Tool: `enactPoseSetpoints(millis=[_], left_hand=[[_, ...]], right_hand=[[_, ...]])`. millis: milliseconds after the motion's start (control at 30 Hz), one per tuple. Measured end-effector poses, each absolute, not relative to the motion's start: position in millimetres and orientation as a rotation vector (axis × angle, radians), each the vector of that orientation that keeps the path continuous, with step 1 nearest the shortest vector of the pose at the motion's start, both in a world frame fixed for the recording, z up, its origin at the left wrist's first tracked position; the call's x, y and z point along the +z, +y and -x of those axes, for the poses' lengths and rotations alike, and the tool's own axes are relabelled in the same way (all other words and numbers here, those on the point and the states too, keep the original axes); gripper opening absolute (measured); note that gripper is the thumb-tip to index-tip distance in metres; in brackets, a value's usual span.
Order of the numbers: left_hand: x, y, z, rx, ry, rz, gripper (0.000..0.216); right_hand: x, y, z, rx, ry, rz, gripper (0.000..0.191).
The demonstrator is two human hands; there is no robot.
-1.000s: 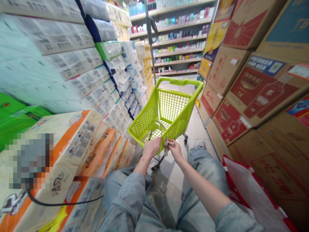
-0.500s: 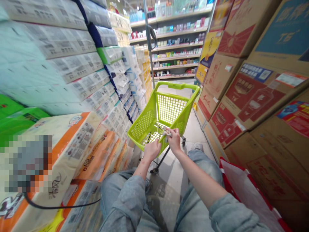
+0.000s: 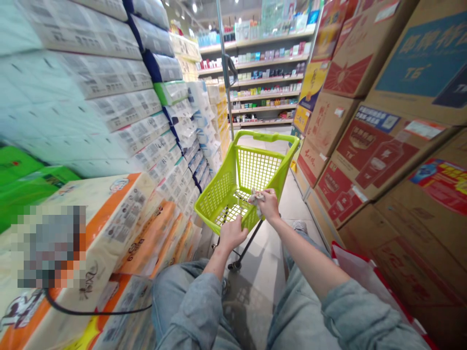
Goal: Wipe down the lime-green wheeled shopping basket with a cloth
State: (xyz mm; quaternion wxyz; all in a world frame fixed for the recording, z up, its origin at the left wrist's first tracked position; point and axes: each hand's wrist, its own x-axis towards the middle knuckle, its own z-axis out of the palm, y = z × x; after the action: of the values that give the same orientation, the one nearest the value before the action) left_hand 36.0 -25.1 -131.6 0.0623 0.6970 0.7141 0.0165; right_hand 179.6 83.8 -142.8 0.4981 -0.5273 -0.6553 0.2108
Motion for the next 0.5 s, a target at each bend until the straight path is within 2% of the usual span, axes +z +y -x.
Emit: enactPoseSetpoints(millis=[233, 500], left_hand=[[-129.4, -28.6, -46.8, 0.064, 2.114, -2.113, 0.033], [-122.9, -27.2, -53.0, 0.045, 2.120, -2.039, 0.040]], right_hand=[[-126.8, 138.0, -210.4, 0.424, -1.516, 1.373, 0.028], [-150.2, 66.0, -182.5, 0.435, -1.705, 1.262, 0.035]])
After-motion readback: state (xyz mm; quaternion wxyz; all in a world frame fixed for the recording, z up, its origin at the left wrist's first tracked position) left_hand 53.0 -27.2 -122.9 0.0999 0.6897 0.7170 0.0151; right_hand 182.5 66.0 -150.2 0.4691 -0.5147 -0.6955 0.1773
